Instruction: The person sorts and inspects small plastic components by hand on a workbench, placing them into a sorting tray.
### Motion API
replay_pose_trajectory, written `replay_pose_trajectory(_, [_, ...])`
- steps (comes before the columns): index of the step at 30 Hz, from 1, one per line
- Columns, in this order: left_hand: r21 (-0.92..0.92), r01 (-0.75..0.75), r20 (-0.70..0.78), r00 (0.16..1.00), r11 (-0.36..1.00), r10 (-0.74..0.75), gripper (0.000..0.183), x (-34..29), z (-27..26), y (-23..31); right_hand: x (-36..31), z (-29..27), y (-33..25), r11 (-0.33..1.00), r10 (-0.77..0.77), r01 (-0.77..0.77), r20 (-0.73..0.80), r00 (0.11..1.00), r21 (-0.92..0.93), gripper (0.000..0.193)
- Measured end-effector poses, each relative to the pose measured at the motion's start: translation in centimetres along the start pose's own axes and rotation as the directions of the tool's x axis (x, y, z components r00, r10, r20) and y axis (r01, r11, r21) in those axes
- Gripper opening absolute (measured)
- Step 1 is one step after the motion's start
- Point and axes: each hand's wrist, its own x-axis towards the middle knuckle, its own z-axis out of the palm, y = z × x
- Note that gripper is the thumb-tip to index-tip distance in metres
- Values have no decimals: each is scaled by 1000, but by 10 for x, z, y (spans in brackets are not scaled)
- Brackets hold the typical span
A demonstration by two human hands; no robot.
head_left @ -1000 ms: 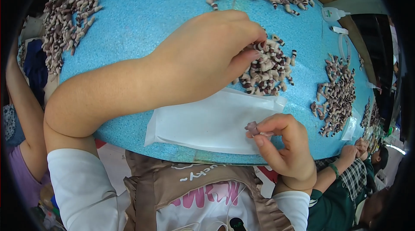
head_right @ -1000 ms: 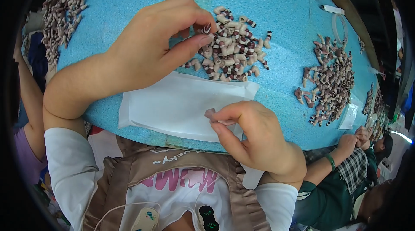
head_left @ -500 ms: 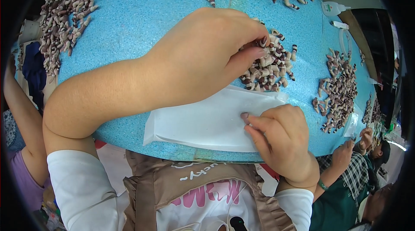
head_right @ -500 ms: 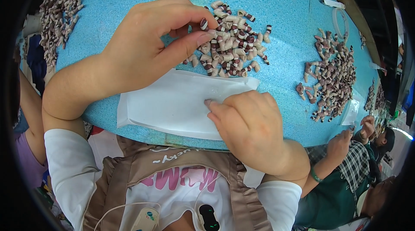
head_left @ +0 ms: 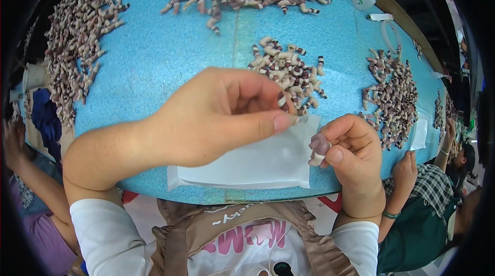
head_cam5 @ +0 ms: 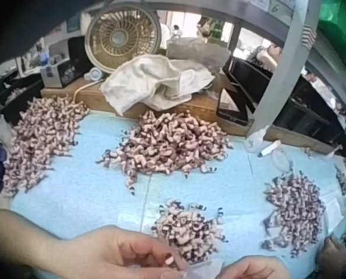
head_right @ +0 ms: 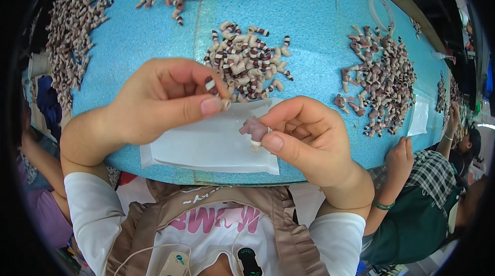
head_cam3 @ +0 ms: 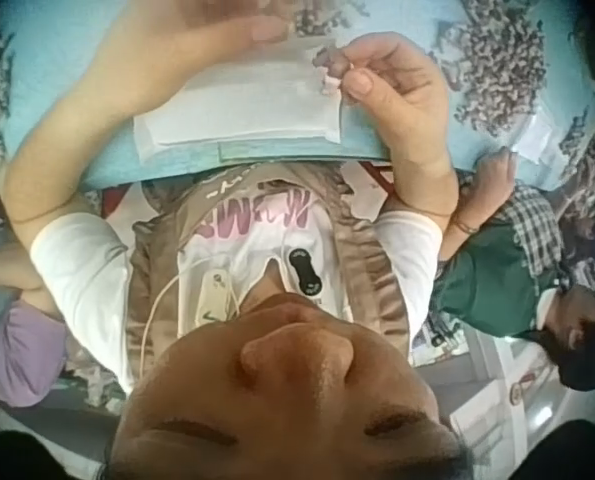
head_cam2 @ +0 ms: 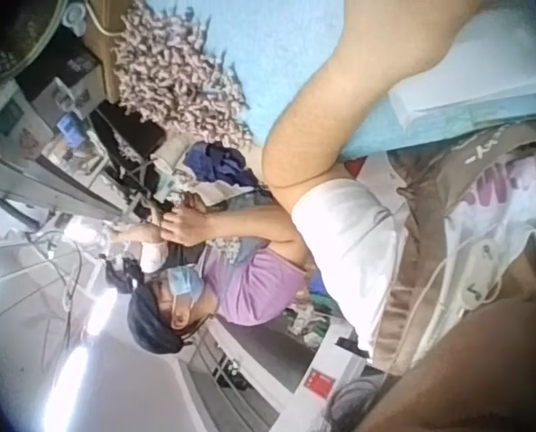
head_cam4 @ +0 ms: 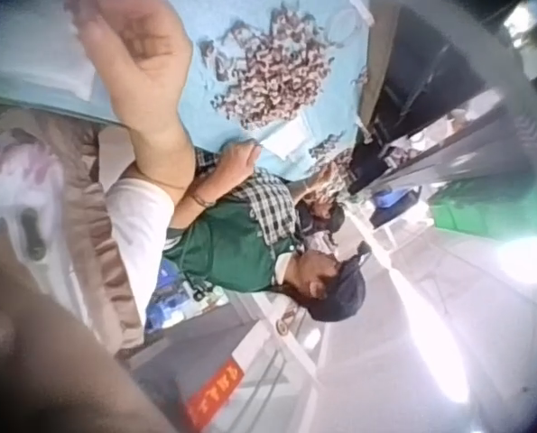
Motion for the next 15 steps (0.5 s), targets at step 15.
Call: replay_pose_trajectory(15, [-200, 86, 32, 996, 976, -82, 20, -6, 12, -4, 2, 9, 12, 958, -99, 61, -124, 987, -281, 23])
